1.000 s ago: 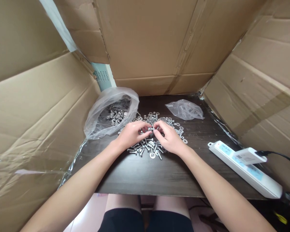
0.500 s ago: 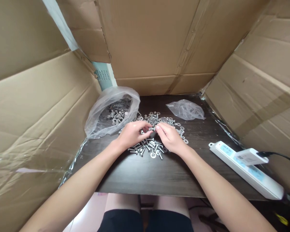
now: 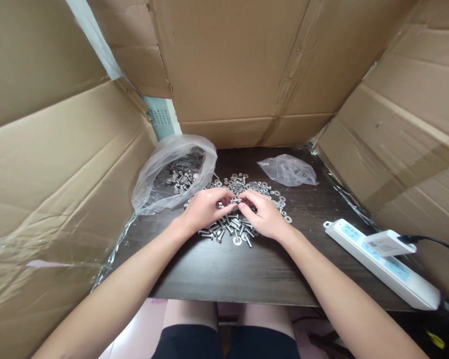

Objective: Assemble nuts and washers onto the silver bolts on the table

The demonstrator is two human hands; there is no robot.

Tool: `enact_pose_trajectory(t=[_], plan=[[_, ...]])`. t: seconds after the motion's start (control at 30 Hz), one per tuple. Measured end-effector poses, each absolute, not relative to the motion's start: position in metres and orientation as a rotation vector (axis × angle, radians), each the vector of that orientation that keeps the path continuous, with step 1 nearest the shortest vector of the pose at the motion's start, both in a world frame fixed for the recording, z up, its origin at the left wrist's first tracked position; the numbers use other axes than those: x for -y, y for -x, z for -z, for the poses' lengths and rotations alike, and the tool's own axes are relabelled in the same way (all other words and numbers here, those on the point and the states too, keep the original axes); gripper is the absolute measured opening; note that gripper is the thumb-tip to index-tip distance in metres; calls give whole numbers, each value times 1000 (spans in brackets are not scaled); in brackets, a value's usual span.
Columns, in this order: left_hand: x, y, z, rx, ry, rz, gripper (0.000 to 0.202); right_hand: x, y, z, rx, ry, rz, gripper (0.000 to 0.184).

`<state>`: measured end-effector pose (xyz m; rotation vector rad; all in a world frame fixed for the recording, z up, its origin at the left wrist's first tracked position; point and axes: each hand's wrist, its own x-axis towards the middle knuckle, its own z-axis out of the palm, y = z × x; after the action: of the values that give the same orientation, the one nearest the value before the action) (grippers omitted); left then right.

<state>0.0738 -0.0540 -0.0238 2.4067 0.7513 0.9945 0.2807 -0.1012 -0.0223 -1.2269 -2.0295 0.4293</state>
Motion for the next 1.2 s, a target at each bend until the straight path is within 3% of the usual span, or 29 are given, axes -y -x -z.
enact_pose_trajectory(t=[0.93, 1.2], plan=[[53, -74, 27, -749, -2413, -989, 16, 103, -279, 23, 2012, 1251, -432, 12], [52, -75, 29, -731, -2427, -1020, 16, 100, -278, 23, 2042, 1264, -408, 24]])
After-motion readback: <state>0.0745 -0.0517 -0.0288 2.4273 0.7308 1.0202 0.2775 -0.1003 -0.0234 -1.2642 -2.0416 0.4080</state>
